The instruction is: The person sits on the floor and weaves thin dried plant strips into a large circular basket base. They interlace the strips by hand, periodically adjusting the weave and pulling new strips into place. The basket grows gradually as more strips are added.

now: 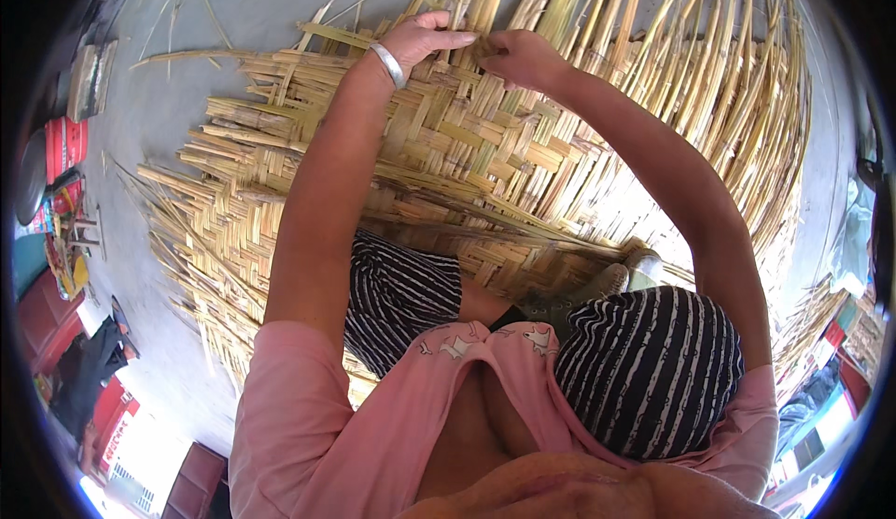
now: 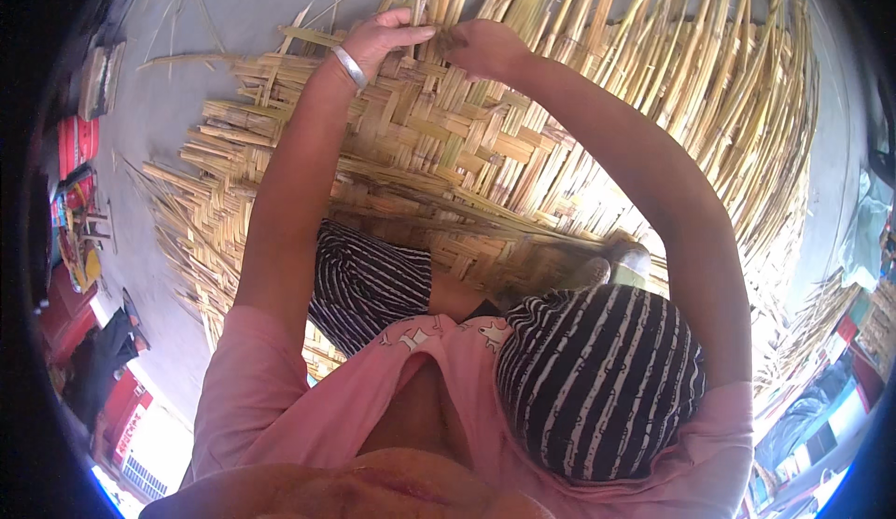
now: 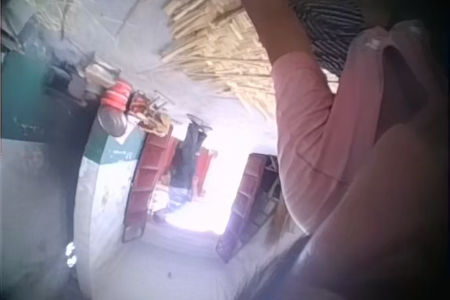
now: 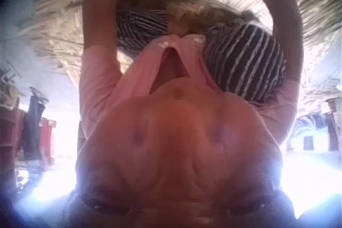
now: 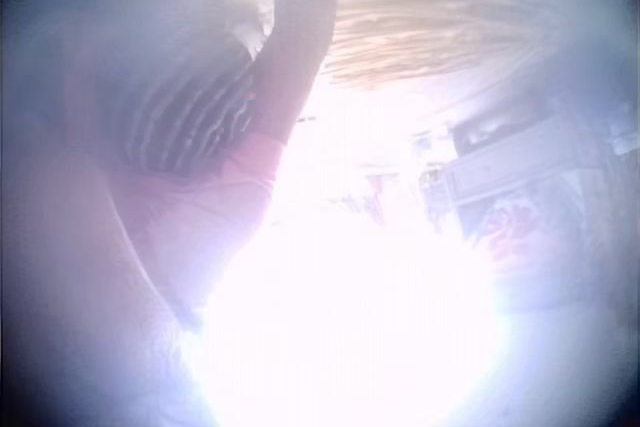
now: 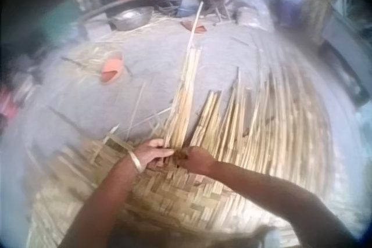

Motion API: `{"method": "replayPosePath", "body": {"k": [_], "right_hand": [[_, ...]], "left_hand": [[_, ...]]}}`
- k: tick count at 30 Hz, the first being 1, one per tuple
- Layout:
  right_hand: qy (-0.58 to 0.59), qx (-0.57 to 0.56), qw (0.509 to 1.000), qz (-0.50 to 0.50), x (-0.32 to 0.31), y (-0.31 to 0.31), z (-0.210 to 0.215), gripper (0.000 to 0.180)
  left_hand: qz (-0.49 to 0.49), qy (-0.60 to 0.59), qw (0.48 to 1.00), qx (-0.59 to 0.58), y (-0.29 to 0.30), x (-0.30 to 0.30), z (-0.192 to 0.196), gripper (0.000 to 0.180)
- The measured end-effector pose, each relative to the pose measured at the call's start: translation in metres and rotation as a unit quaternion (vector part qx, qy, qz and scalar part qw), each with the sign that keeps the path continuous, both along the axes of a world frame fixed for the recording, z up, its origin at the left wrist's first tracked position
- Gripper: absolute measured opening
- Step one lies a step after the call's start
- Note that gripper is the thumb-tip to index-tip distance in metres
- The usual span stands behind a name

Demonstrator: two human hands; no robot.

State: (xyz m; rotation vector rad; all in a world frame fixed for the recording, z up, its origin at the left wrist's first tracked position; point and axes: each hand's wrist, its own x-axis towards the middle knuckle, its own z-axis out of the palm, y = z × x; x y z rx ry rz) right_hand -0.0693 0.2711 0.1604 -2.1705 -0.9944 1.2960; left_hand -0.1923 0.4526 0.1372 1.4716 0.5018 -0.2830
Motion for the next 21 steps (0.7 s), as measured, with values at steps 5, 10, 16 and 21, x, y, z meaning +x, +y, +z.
{"method": "replayPosePath", "body": {"k": [5, 10, 16, 21], "right_hand": [[0.047, 0.072, 0.996, 0.026, 0.009, 0.000, -0.017, 0.041], [0.094, 0.004, 0.993, 0.065, 0.024, 0.009, -0.024, 0.039], [0.041, 0.040, 0.997, 0.060, 0.021, 0.000, -0.022, 0.038], [-0.133, 0.064, 0.980, 0.137, 0.013, -0.002, -0.018, 0.038]], "left_hand": [[-0.005, 0.002, 0.999, 0.034, 0.004, 0.002, -0.017, 0.055], [0.094, -0.054, 0.993, -0.042, 0.001, -0.005, -0.016, 0.065], [0.167, -0.123, 0.977, 0.046, -0.012, 0.000, -0.028, 0.035], [0.210, -0.121, 0.967, 0.084, -0.009, -0.010, -0.023, 0.029]]}}
